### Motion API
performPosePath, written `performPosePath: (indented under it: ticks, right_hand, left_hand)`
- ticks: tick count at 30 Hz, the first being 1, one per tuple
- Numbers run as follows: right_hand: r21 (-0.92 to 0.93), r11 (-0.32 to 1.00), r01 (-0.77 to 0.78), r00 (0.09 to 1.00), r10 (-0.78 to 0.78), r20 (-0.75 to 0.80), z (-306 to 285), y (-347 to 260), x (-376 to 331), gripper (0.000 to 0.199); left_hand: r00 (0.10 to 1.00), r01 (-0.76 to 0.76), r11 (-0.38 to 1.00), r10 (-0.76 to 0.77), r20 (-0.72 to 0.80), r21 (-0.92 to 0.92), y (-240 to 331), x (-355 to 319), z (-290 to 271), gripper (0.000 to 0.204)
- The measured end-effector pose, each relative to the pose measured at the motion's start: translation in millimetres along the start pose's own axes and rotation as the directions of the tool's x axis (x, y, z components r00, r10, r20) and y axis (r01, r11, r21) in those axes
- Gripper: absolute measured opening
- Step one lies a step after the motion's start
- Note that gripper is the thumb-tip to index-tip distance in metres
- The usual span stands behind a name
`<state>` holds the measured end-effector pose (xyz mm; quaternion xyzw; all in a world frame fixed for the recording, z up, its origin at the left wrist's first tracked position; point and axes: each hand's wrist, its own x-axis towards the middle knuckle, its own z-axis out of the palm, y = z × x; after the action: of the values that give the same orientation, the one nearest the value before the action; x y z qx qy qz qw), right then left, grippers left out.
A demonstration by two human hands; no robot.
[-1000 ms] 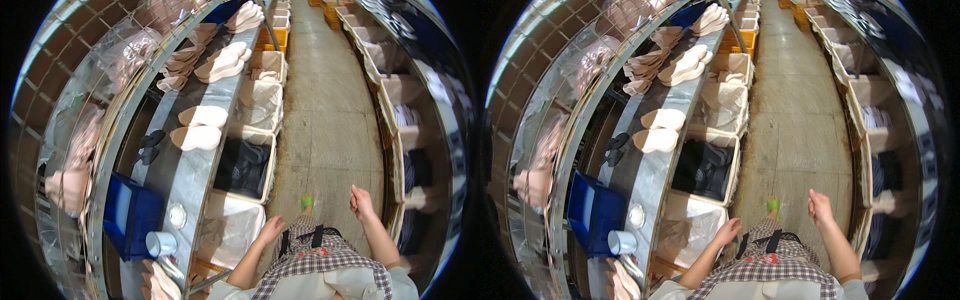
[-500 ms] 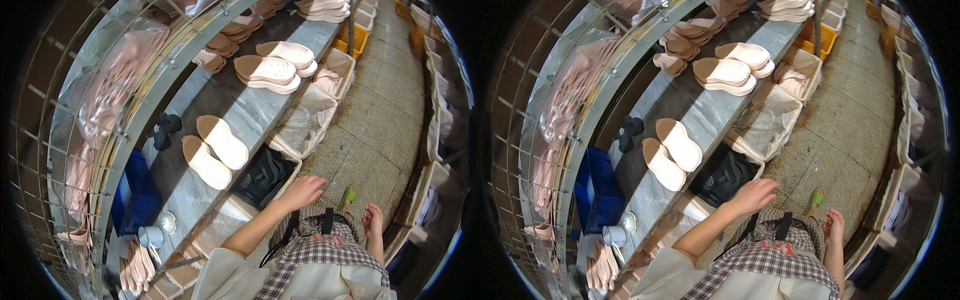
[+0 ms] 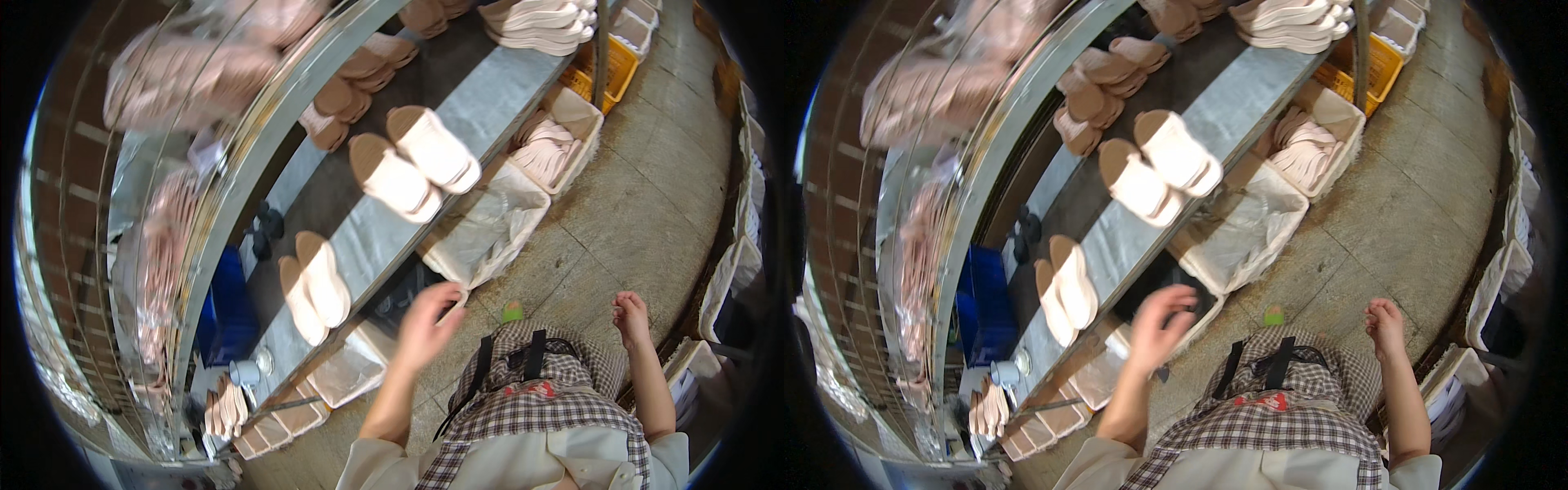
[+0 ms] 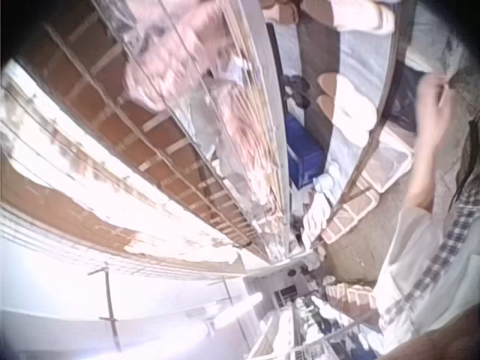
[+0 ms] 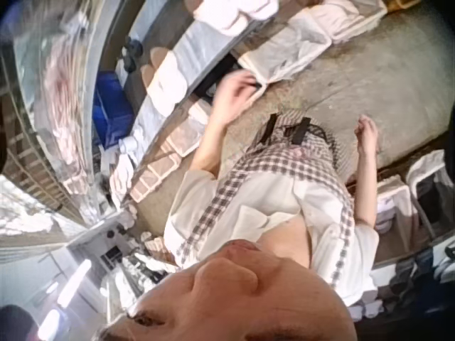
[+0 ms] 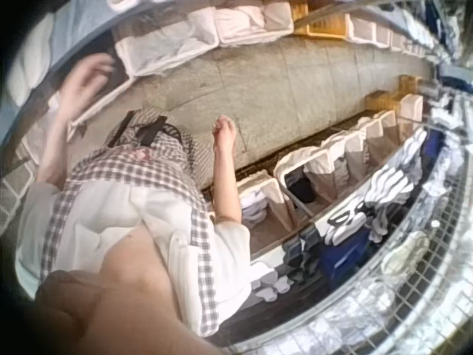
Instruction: The person picks up pink slippers from a shelf, wipes them with a cloth, and uses a brush to clean the soles. They then stack the cleaned slippers and place them into a container.
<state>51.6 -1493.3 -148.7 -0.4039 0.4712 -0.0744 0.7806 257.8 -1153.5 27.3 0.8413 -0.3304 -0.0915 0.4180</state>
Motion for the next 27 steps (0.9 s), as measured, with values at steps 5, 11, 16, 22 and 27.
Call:
performPosePath:
  ticks: [5,11,16,22,27]
  right_hand:
    - [0.066,0.997,-0.044,0.999,0.042,0.025,14.3,-12.0,37.5,0.003]
    - [0.171,0.979,-0.109,0.988,0.126,-0.093,13.5,-12.9,53.7,0.006]
    - [0.253,0.963,-0.09,0.982,0.129,-0.141,9.9,-25.2,75.9,0.008]
    - [0.312,0.94,-0.135,0.938,0.223,-0.265,21.1,-38.0,98.4,0.006]
    - [0.203,0.947,-0.248,0.882,0.307,-0.358,19.5,-34.9,103.5,0.005]
  left_hand:
    - [0.887,-0.062,0.972,-0.051,-0.459,-0.228,2.0,95.8,-56.7,0.038]
    - [0.892,-0.146,0.902,-0.057,-0.448,-0.407,-63.1,274.4,-104.3,0.046]
    - [0.749,0.104,0.648,-0.55,-0.369,-0.755,-157.7,408.9,-142.0,0.047]
    - [0.717,0.177,0.385,-0.681,-0.15,-0.906,-249.1,495.0,-161.3,0.045]
    - [0.796,0.217,0.518,-0.584,-0.157,-0.828,-253.1,533.0,-143.0,0.068]
